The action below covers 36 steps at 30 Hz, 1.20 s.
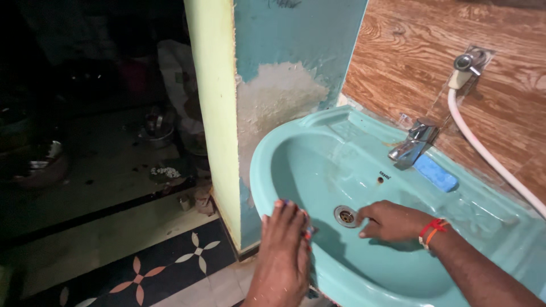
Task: The person cleans a light blue bathroom sink using a colorful cloth. They wipe the basin, faucet, and surrounding surfaces, repeatedly rinsing the cloth under running water to remove debris.
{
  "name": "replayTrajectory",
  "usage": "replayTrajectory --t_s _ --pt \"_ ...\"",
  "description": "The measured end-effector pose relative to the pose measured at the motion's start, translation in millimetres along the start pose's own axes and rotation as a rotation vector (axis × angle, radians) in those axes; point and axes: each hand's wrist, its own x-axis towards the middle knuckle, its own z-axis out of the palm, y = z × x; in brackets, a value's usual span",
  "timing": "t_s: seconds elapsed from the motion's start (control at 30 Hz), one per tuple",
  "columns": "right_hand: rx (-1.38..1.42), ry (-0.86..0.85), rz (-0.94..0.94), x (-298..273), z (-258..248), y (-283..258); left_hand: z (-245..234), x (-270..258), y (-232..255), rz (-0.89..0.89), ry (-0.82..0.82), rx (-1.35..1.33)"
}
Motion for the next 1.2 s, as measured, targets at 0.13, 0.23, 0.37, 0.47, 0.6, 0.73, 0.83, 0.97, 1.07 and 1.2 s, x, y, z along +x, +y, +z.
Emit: replayTrajectory --t_s 0.13,0.23,0.37,0.47,0.6,0.73,0.83,0.97,1.07,1.2 --pt "0.327 -0.009 -0.274 -18.3 -12.1 -43.2 -4.1 -2.3 17.6 0.022 -0.116 -0.072" --pt "0.308 0.006 -0.287 -36.3 -11.2 -76.9 -17.9 -6.2 23.0 0.117 0.029 -0.240" --pt "0.323 0.224 -0.454 -47.4 0.4 -95.2 -49.1 -15.9 9.7 0.090 -0.096 -0.487" --pt "0.385 0.340 -0.432 -48.5 9.4 -102.7 -52.7 -15.7 2.1 0.221 0.030 -0.363" --pt "0.393 0.426 -0.287 -53.0 4.4 -111.9 -49.9 -15.0 2.2 0.040 0.189 -0.454" --pt "0.394 0.566 -0.359 -58.3 -23.6 -110.0 -49.8 -6.8 -4.3 -0.225 0.209 -0.828" --pt "0.460 0.572 -0.546 -65.1 -44.3 -105.8 -51.3 -8.5 -13.9 -0.351 0.226 -1.026" --pt "0.864 0.427 -0.368 -72.1 -55.5 -103.3 -64.1 -29.5 -23.1 -0.062 0.113 -0.962" --pt "0.770 0.379 -0.281 -62.1 -48.5 -102.6 -65.4 -43.0 -25.3 0.055 0.057 -0.666" --pt "0.155 0.564 -0.282 -29.5 -24.7 -115.5 -50.1 -51.4 -29.3 0.023 0.009 -0.469"
